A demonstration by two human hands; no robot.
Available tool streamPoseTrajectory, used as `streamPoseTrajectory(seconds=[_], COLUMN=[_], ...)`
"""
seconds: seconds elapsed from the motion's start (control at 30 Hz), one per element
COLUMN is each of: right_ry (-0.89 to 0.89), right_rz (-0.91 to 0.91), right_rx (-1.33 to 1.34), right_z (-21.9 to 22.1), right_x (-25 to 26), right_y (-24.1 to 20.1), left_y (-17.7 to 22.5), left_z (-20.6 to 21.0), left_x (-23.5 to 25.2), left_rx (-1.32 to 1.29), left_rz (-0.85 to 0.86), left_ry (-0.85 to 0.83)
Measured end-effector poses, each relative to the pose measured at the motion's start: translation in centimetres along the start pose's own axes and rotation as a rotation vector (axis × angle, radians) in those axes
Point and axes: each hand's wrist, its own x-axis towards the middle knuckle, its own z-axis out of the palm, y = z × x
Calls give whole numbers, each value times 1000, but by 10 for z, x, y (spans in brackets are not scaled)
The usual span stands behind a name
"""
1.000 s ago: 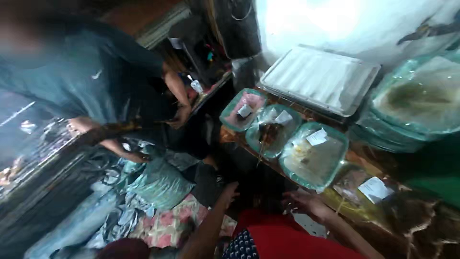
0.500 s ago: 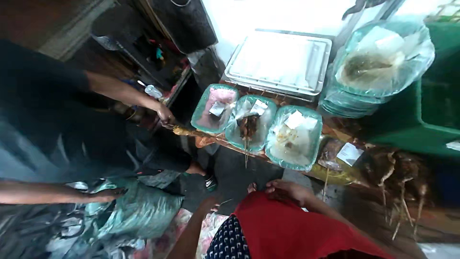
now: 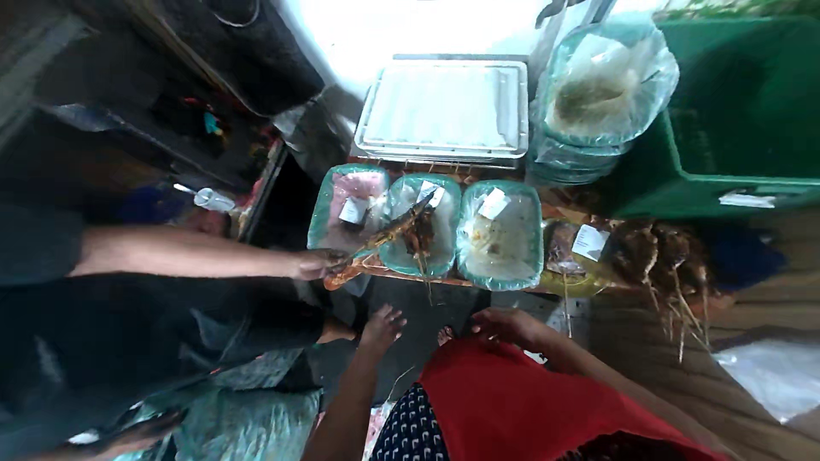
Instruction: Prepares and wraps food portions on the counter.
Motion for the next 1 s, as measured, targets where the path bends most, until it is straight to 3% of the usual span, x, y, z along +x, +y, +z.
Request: streamPoseTrajectory(seconds=[0.13, 0.3, 0.43, 0.57, 0.67, 0.73, 0.9, 1.0], right_ry=[11, 78, 42, 63, 71, 103, 110, 109], right_rz=[3, -37, -76, -17, 3, -58, 38, 4], right_rx=[18, 25, 16, 63, 71, 71, 110, 98], right_z=[-7, 1, 3, 4, 12, 7, 3, 4], right_x=[6, 21, 32, 37, 24, 29, 31, 28], right_y=[-3, -51, -69, -51, -24, -32, -25, -39], left_y=[4, 22, 35, 46, 35, 58, 50, 48], left_z=[29, 56, 76, 80, 79, 92, 100, 98], left_x=[10, 55, 76, 93, 81, 72, 65, 60], left_rx=[-47, -112, -142, -110, -110, -152, -249, -300], left_rz=[29, 208, 118, 36, 47, 135, 116, 136], left_ry=[-57, -123, -136, -121, -37, -13, 30, 33])
